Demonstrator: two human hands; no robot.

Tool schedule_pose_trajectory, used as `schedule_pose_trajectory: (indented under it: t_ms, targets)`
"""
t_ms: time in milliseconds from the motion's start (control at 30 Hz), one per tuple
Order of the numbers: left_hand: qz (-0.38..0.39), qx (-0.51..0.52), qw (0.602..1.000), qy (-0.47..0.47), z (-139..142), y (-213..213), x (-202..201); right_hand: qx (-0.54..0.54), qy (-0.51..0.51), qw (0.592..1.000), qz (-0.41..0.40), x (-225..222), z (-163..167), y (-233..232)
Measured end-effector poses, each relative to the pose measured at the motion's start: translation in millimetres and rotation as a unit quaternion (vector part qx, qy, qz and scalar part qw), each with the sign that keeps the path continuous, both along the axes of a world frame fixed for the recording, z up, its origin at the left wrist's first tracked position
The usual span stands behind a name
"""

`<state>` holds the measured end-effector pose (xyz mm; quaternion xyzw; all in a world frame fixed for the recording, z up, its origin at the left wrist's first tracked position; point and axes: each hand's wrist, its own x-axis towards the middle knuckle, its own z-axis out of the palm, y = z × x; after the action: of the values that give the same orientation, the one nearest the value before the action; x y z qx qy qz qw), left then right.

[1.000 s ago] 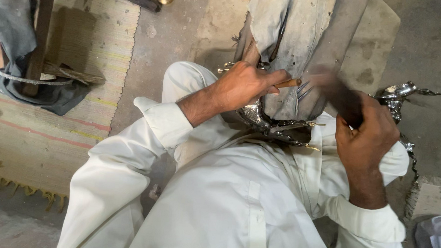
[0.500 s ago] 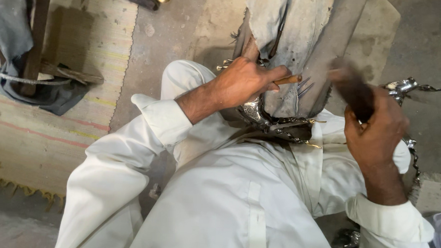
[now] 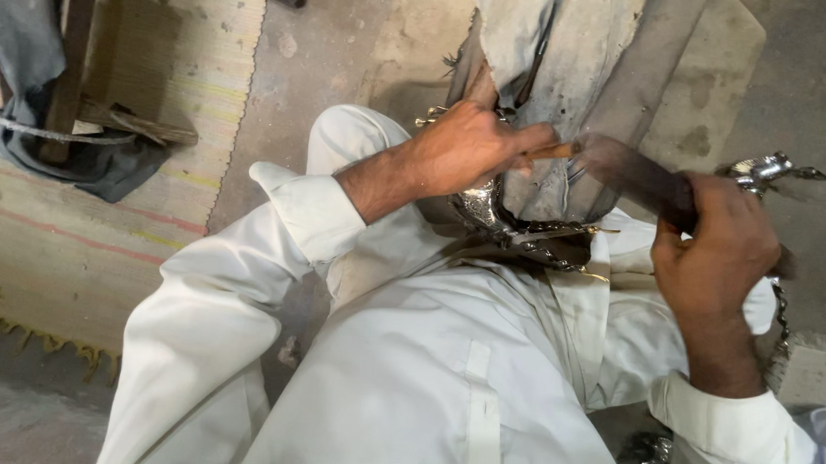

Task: The person sits cross-legged on the floor with a cushioned work block on their lap, holding a silver animal figurine strapped to the block. They use a small punch and a wooden mallet to strike and detail the figurine's surface, repositioning the piece and re-securing the strap between rounds of hammering.

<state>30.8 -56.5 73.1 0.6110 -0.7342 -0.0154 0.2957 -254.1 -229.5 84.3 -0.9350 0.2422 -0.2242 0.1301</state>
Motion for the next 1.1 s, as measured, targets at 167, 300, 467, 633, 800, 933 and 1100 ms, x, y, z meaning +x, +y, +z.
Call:
schedule_pose_trajectory:
  t_ms: [167,300,467,633,800,933,1100]
  targets:
    - [-0.003,0.041,0.999,-0.005,1,-1,1,0.162,-0.112,0.979,-0.045,-1,2,1]
    - [-0.019,0.034,0.999,-0.002,2,-3,1,-0.068,0.01,0.997,0.021,1,5,1]
    - [-0.012,0.042,0.999,-0.009,5,-4,2,0.013,-0.06,0.998,0.001,5,8,9]
    - [-0.007,0.045,0.998,-0.035,10,-4,1,0.129,-0.063,0.986,-0.083,4,14,11]
    - [-0.025,0.072,0.988,0.136,17,1,7,-0.075,0.03,0.997,0.005,-2,9,3]
    - [-0.013,-0.014,0.984,0.179,22,-3,8,0.253,-0.016,0.966,-0.056,-3,-5,2]
    - [-0.009,0.103,0.994,0.04,24,-22,4,0.315,-0.033,0.948,-0.002,7,-23,6]
